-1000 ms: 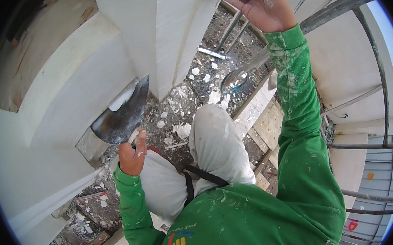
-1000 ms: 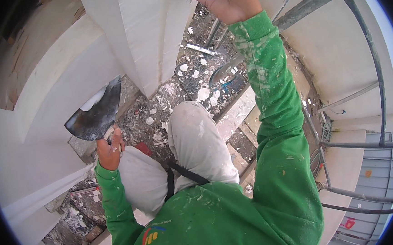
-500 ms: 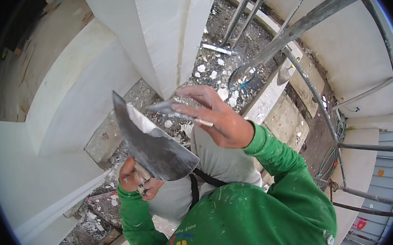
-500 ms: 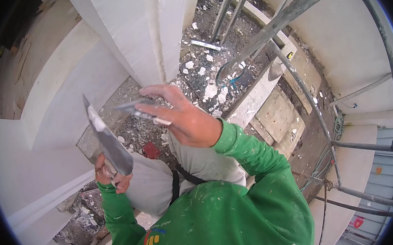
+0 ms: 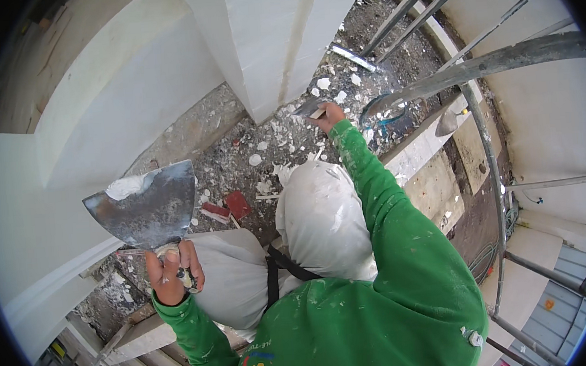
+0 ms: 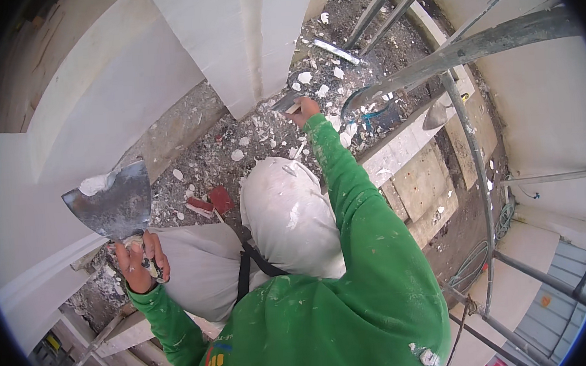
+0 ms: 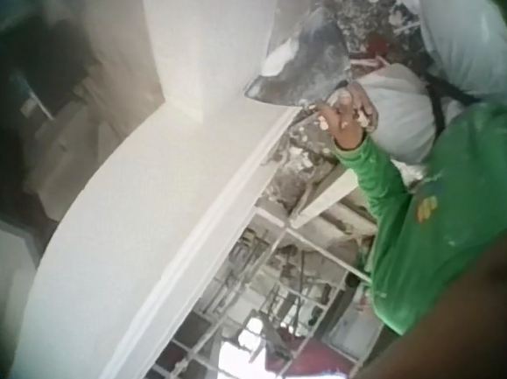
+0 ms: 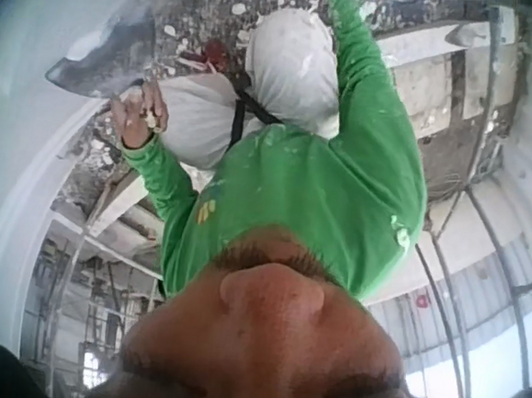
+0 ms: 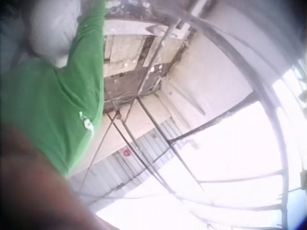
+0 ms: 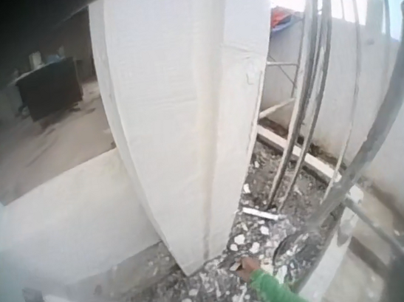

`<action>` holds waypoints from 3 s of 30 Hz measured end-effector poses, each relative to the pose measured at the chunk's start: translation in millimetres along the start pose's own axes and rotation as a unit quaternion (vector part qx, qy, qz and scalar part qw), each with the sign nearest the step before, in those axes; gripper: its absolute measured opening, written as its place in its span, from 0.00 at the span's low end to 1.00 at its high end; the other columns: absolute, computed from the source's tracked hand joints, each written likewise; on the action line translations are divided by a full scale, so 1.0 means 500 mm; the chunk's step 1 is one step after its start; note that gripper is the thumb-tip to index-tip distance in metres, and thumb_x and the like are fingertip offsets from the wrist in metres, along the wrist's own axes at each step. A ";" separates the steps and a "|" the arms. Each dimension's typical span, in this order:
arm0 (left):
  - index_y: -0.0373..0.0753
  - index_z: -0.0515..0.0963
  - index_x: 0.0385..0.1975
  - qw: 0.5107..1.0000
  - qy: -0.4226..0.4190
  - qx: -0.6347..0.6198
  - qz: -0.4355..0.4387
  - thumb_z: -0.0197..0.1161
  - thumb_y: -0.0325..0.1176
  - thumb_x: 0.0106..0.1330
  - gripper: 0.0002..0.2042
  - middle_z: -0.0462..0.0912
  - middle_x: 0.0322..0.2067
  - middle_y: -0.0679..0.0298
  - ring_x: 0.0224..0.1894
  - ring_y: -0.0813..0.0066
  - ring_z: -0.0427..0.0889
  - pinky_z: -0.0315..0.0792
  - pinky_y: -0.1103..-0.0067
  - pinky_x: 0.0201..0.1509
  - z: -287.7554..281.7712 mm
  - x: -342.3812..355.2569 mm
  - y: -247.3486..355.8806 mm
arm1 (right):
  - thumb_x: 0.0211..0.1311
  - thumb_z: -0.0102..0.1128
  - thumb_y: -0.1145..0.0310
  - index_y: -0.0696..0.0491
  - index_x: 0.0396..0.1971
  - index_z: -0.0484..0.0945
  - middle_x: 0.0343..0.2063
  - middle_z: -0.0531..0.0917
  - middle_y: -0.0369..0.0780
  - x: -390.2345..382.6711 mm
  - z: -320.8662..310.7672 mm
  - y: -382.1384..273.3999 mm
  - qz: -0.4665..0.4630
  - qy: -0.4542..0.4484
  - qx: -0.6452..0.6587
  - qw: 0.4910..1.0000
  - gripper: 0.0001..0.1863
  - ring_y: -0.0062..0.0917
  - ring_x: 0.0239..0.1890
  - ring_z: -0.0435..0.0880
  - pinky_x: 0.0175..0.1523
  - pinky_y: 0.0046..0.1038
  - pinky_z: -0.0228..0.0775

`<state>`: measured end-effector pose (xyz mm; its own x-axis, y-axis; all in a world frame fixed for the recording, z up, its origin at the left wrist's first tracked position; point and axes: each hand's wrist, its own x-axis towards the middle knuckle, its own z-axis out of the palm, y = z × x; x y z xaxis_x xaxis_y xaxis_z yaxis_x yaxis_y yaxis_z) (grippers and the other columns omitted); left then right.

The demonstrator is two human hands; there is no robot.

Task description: The person uses a hawk and a trowel to apply white plaster to a vertical wall surface. They repeatedly scoop plaster from the hawk and smooth it onto the wall, working on a specific section of the corner.

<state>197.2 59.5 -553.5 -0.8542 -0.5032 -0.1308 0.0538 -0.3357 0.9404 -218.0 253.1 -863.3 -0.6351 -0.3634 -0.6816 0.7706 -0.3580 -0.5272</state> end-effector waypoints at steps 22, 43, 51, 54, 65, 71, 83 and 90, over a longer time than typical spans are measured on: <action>0.39 0.59 0.42 0.997 -0.016 -0.070 0.035 0.46 0.32 0.71 0.07 0.61 0.23 0.60 0.17 0.74 0.67 0.67 0.81 0.07 -0.010 0.001 0.000 | 0.56 0.45 0.79 0.66 0.44 0.64 0.43 0.72 0.50 -0.054 0.147 -0.137 -0.173 -0.172 -0.213 0.946 0.15 0.40 0.49 0.73 0.63 0.49 0.65; 0.39 0.51 0.63 0.968 -0.205 -0.146 -0.005 0.47 0.35 0.72 0.23 0.65 0.25 0.61 0.23 0.76 0.69 0.70 0.81 0.14 -0.023 0.068 -0.028 | 0.65 0.39 0.76 0.74 0.50 0.59 0.49 0.68 0.59 -0.696 0.542 -0.480 -0.301 -0.265 -0.175 0.899 0.18 0.49 0.57 0.65 0.69 0.46 0.56; 0.33 0.54 0.60 0.876 -0.303 -0.343 -0.149 0.51 0.40 0.69 0.25 0.65 0.22 0.59 0.14 0.75 0.65 0.63 0.82 0.09 0.033 0.069 0.002 | 0.57 0.47 0.86 0.65 0.49 0.68 0.46 0.74 0.52 -0.807 0.352 -0.147 -0.769 -0.187 -0.470 0.391 0.18 0.40 0.48 0.77 0.58 0.41 0.65; 0.31 0.56 0.59 0.837 -0.288 -0.397 -0.241 0.52 0.37 0.69 0.24 0.65 0.20 0.58 0.15 0.74 0.66 0.60 0.83 0.07 0.023 0.070 0.013 | 0.47 0.46 0.91 0.63 0.56 0.63 0.55 0.67 0.56 -0.831 0.411 -0.051 -0.513 -0.379 -0.502 0.584 0.31 0.45 0.59 0.67 0.64 0.38 0.58; 0.39 0.51 0.62 0.978 -0.127 -0.164 0.026 0.43 0.33 0.72 0.21 0.63 0.22 0.59 0.17 0.73 0.65 0.67 0.82 0.06 0.005 0.063 0.017 | 0.57 0.44 0.80 0.62 0.36 0.69 0.36 0.74 0.44 -0.216 0.035 -0.137 -0.142 -0.043 -0.118 0.982 0.07 0.36 0.38 0.76 0.50 0.47 0.72; 0.37 0.54 0.57 0.993 -0.012 -0.098 0.062 0.43 0.33 0.71 0.17 0.62 0.23 0.60 0.16 0.75 0.65 0.67 0.83 0.05 0.008 0.009 -0.007 | 0.52 0.42 0.81 0.64 0.37 0.65 0.40 0.70 0.51 -0.030 0.032 -0.008 -0.036 -0.031 0.033 0.998 0.10 0.46 0.44 0.71 0.58 0.61 0.62; 0.37 0.56 0.52 0.990 0.032 -0.104 0.090 0.44 0.33 0.71 0.14 0.61 0.23 0.59 0.17 0.74 0.66 0.67 0.82 0.05 0.023 -0.017 0.000 | 0.49 0.39 0.82 0.70 0.45 0.62 0.47 0.68 0.56 0.025 0.087 -0.010 -0.039 -0.059 0.038 0.997 0.20 0.50 0.54 0.68 0.60 0.60 0.62; 0.36 0.55 0.54 0.987 -0.023 -0.134 0.088 0.44 0.32 0.71 0.15 0.62 0.24 0.59 0.18 0.73 0.67 0.68 0.82 0.06 0.004 -0.001 0.001 | 0.56 0.38 0.82 0.71 0.49 0.58 0.50 0.65 0.59 -0.076 0.165 -0.098 -0.065 -0.089 0.015 0.994 0.19 0.51 0.56 0.65 0.64 0.59 0.58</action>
<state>196.6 61.2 -552.2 -0.8420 -0.5374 0.0477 0.3329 -0.4478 0.8298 -236.1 213.4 -769.8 -0.7308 -0.4579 -0.5062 0.6809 -0.4365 -0.5881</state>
